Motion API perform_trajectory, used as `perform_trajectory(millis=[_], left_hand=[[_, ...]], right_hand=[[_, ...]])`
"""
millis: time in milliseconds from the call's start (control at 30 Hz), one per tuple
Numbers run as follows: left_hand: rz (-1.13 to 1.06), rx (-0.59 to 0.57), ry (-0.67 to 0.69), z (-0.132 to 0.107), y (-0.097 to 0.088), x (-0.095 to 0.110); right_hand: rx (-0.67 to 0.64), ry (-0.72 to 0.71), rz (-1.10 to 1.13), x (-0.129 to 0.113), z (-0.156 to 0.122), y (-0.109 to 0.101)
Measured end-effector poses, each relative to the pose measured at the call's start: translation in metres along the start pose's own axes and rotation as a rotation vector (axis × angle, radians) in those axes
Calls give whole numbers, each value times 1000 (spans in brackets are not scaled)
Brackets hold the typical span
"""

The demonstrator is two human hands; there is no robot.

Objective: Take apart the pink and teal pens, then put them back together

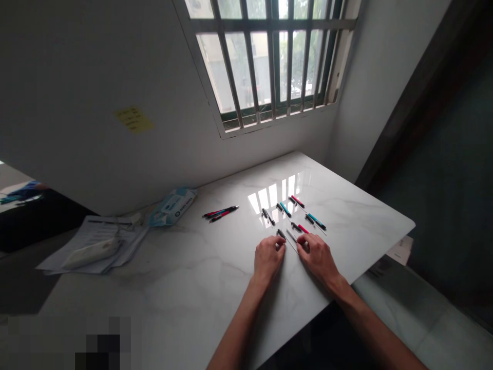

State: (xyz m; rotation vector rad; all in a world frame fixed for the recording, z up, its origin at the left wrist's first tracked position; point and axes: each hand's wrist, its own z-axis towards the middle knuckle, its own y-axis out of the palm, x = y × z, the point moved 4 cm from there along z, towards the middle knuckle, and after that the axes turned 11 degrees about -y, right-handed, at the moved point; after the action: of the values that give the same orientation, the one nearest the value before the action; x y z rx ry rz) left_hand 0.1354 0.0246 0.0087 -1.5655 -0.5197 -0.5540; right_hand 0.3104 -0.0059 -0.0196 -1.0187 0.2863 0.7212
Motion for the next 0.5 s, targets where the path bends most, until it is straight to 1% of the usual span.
perform_trajectory(millis=[200,300,400,500], left_hand=[[12,-3,13,-2,-1,0],[46,15,9,-4,-7,-2],[136,63,-18,-4,-16,-7],[205,75,-54,-3,-20,-12]], right_hand=[[32,-10,-1,1,-1,0],[30,-8,4,2,-2,1],[29,2,25,2,-2,2],[33,7,42,2,-3,2]])
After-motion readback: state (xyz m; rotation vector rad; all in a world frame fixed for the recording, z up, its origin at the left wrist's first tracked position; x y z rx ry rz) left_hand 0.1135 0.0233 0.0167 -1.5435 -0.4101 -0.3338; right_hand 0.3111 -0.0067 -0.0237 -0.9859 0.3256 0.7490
